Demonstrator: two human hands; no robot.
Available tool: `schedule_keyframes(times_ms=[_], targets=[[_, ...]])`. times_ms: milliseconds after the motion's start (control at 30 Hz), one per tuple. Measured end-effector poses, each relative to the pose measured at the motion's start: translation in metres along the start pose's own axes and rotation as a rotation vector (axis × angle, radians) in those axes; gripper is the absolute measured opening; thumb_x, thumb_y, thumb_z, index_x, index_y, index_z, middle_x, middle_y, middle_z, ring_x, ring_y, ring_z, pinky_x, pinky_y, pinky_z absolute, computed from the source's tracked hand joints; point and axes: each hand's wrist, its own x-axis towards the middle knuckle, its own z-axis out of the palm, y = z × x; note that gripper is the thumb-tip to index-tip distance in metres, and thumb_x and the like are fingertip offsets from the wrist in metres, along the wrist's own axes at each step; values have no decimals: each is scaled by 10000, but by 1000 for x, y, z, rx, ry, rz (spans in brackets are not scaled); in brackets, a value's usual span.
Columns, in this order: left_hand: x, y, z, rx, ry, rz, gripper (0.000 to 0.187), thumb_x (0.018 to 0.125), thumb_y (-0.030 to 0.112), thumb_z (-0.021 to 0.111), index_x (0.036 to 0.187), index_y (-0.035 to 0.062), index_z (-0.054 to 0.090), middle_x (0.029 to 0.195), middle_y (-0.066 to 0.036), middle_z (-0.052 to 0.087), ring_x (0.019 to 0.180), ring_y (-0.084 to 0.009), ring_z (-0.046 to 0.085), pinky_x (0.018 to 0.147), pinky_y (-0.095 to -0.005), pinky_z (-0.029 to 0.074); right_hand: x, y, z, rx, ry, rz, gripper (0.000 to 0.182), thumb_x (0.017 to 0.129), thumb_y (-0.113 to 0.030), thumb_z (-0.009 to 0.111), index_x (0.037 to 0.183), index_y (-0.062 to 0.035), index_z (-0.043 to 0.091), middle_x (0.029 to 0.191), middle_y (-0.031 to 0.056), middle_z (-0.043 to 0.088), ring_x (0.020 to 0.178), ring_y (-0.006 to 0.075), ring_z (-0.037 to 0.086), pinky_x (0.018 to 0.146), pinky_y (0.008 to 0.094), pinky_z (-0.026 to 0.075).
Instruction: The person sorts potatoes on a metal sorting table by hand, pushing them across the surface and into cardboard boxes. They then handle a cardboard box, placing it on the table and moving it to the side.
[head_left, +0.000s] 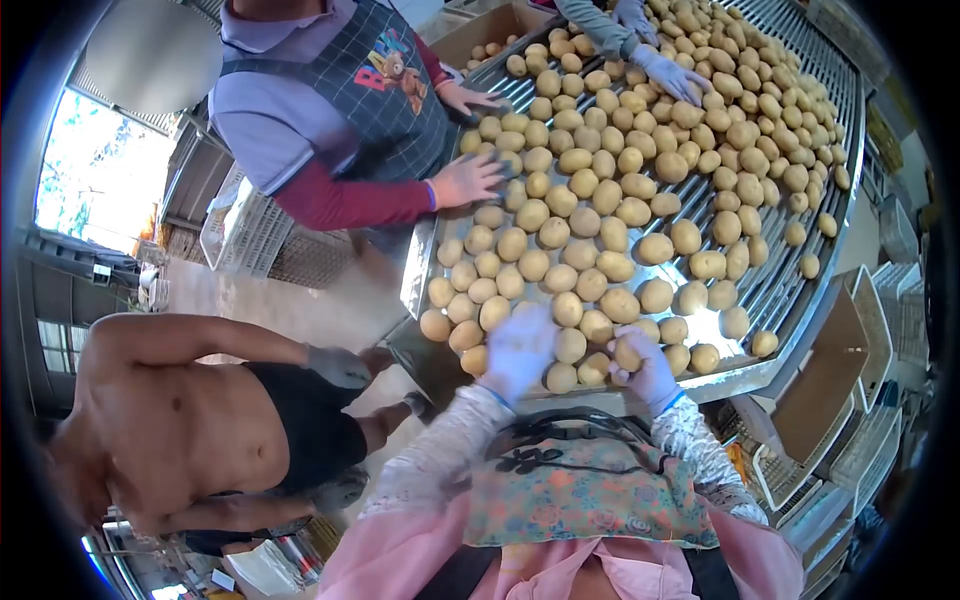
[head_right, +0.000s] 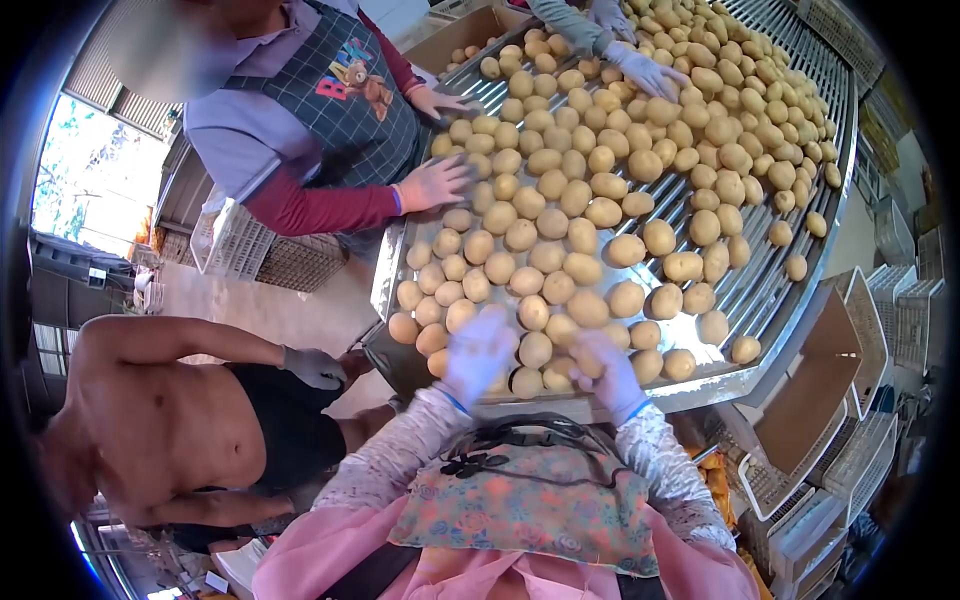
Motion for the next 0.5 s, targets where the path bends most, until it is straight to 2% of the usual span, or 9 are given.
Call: schedule_keyframes(times_ms=[33, 100, 133, 167, 267, 333, 400, 433, 500], targets=[[-3, -31, 5, 68, 189, -129, 412, 921, 262, 636, 1264, 34, 607, 1118, -150, 659, 1017, -363, 644, 872, -486, 521, 2, 0, -18, 140, -130, 28, 336, 1033, -370, 542, 1220, -101, 614, 1128, 103, 664, 1084, 295, 646, 766, 357, 587], [5, -85, 20, 311, 239, -314, 322, 897, 329, 625, 1156, 138, 642, 1054, -163, 656, 915, -346, 656, 731, -477, 542, -10, -8, -1, 241, -8, 55, 315, 1036, -376, 537, 1180, -106, 615, 1115, 101, 666, 1054, 298, 666, 766, 359, 603], [22, -81, 5, 252, 47, -392, 317, 912, 315, 612, 1168, 129, 631, 1065, -174, 660, 957, -352, 655, 770, -488, 538, -13, -13, 6, 338, 106, 75, 300, 1038, -381, 532, 1139, -112, 615, 1102, 99, 669, 1024, 301, 686, 765, 361, 618], [41, -75, -11, 189, -144, -460, 312, 927, 302, 599, 1180, 120, 621, 1077, -186, 664, 999, -357, 654, 810, -499, 534, -8, -8, -1, 400, 67, 96, 322, 1043, -389, 517, 1172, -110, 614, 1149, 102, 677, 1091, 327, 679, 799, 402, 629], [69, -100, 26, 60, -187, -395, 321, 913, 291, 604, 1194, 134, 609, 1137, -232, 655, 1044, -388, 648, 865, -513, 529, -3, -2, 14, 345, -15, -9, 367, 1032, -362, 534, 1292, -111, 597, 1289, 142, 629, 1192, 351, 620, 894, 434, 590], [70, -104, 15, -18, -202, -393, 399, 893, 307, 625, 1251, 132, 597, 1183, -240, 647, 1078, -404, 642, 909, -518, 522, -2, -5, 26, 389, -10, 16, 392, 1032, -342, 522, 1348, -114, 566, 1305, 140, 622, 1204, 345, 612, 916, 438, 583], [60, -105, -3, -104, -329, -392, 464, 850, 349, 658, 1291, 215, 610, 1309, -218, 599, 1180, -441, 601, 1009, -535, 486, -3, -7, 36, 377, -37, 25, 422, 1027, -327, 511, 1393, -118, 540, 1305, 137, 620, 1195, 338, 615, 930, 434, 574], [55, -104, -5, -183, -282, -419, 505, 845, 315, 685, 1336, 234, 600, 1239, -176, 624, 1110, -368, 629, 941, -486, 519, -2, -5, 34, 392, -36, 15, 422, 1027, -327, 511, 1393, -118, 540, 1305, 137, 620, 1195, 338, 615, 930, 434, 574], [25, -118, 36, -77, -180, -297, 498, 853, 290, 670, 1338, 204, 599, 1264, -170, 606, 1123, -362, 619, 957, -465, 516, -6, -4, 26, 450, -70, 51, 410, 991, -250, 537, 1375, -108, 547, 1308, 153, 641, 1149, 371, 641, 902, 492, 584]])
